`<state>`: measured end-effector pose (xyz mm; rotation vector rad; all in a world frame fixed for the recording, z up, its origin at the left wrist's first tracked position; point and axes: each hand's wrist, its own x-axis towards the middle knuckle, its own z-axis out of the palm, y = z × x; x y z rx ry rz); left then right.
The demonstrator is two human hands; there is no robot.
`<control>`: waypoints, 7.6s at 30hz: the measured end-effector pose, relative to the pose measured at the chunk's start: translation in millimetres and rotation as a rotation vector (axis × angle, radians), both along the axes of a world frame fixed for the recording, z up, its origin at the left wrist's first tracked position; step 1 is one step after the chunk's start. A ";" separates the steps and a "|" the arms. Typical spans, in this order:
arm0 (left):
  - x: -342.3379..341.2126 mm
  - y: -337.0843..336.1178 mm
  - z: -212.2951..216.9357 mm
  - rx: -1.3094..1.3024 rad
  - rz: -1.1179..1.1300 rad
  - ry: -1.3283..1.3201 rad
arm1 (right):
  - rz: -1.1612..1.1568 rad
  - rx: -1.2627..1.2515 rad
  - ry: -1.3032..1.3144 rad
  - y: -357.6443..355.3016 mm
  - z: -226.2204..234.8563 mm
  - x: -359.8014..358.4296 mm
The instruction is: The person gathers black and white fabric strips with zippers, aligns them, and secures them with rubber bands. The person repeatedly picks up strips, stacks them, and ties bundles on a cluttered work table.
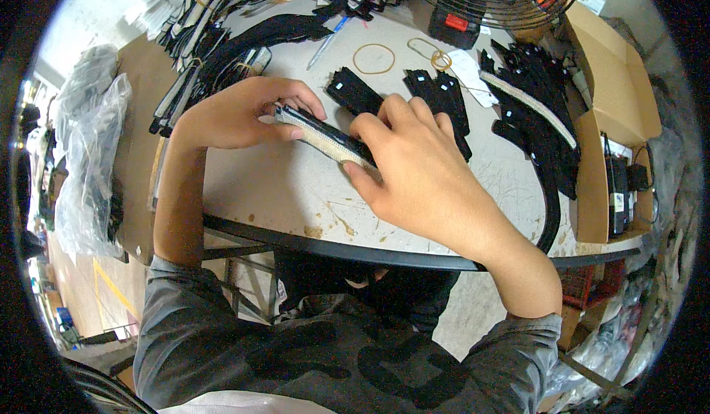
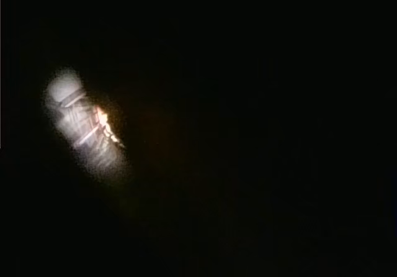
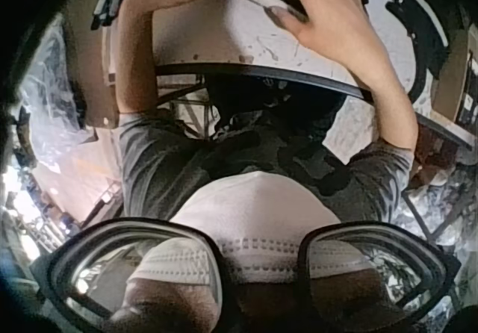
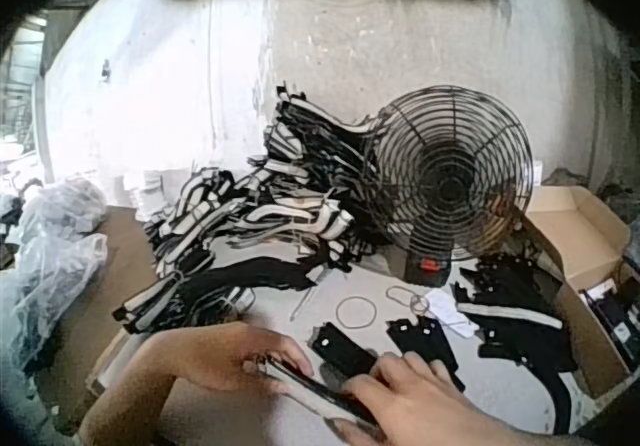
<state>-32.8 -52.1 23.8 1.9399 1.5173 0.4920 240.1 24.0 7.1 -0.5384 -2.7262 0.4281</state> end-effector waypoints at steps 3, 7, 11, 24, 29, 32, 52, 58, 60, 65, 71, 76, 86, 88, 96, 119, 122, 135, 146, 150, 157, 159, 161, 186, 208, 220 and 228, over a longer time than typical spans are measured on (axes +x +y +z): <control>-7.4 -0.6 -9.3 0.052 -0.055 -0.061 | 0.050 -0.002 0.039 0.6 -3.6 0.3; -8.0 2.4 -10.9 0.200 -0.135 0.038 | 0.027 -0.065 -0.018 -2.6 0.4 -0.9; -1.2 15.2 -28.7 0.404 0.007 -0.196 | -0.082 -0.060 0.043 0.6 5.7 -1.7; 8.8 30.1 -56.9 0.474 0.018 0.019 | -0.121 -0.053 -0.001 27.3 -17.6 -0.2; 8.4 24.9 -49.0 0.420 -0.003 0.016 | -0.115 -0.114 -0.005 30.5 -14.7 -2.6; 7.9 23.1 -49.1 0.438 0.003 0.018 | -0.121 -0.117 -0.034 30.7 -13.6 -3.6; 11.3 14.5 -43.0 0.487 -0.053 0.120 | 0.014 0.046 0.230 14.8 -47.7 -22.6; 9.8 17.5 -46.1 0.460 -0.044 0.107 | 0.054 -0.067 0.314 21.2 -48.9 -25.9; 9.3 13.7 -54.2 0.582 -0.075 0.221 | 0.043 -0.051 0.175 23.0 -45.0 -22.9; 16.5 13.2 -50.7 0.456 0.013 0.180 | 0.014 -0.056 0.222 20.6 -43.0 -24.7; 22.3 14.1 -54.0 0.537 0.028 0.243 | 0.011 -0.045 0.230 24.2 -48.7 -25.1; 21.4 20.2 -60.2 0.614 0.004 0.147 | 0.008 -0.071 0.284 25.3 -49.3 -26.1; 19.5 23.4 -56.7 0.670 -0.040 0.167 | 0.017 -0.083 0.261 28.8 -47.5 -25.4; 23.8 21.7 -55.2 0.657 -0.029 0.177 | 0.014 -0.082 0.245 29.1 -47.9 -25.3; 20.9 20.2 -53.7 0.585 -0.017 0.121 | 0.015 -0.344 0.447 45.3 -43.9 -27.7; 12.6 25.3 -47.2 0.372 0.431 -0.554 | -0.061 0.086 0.341 86.1 -56.4 -40.7; 18.8 18.6 -34.3 0.183 0.364 -0.708 | -0.036 0.063 0.357 84.2 -56.2 -42.7; 35.7 11.6 -38.7 -0.077 0.150 -0.871 | -0.013 -0.649 0.705 50.3 -46.9 -36.4; 37.3 11.1 -28.0 0.068 0.116 -0.609 | -0.301 -1.661 1.053 43.9 3.1 -24.7; 34.4 15.4 -32.1 0.256 0.244 -0.492 | 0.169 -1.463 1.028 59.8 -9.4 -7.5; 31.7 19.8 -34.6 0.435 0.507 -0.501 | 0.445 -0.271 0.473 24.0 -3.4 -4.8; 24.3 22.2 -36.3 0.246 0.528 -0.699 | 0.406 -0.250 0.349 16.1 -12.4 -13.8; 25.5 19.4 -28.4 0.167 0.433 -1.002 | 0.273 -0.663 0.415 21.3 -17.6 -19.4; 24.6 18.5 -43.3 0.590 0.483 -0.033 | 0.505 -0.760 0.452 26.9 -15.5 -12.1; -41.9 -4.8 -13.9 0.607 0.668 0.346 | 0.272 -0.140 0.299 36.4 -20.8 -17.6; -4.3 6.7 -19.0 0.212 0.287 -0.636 | 0.245 -0.090 0.305 30.8 -26.6 -19.1; -25.3 7.7 -21.8 0.178 0.646 -0.504 | 0.284 -0.052 0.161 23.7 -22.7 -15.2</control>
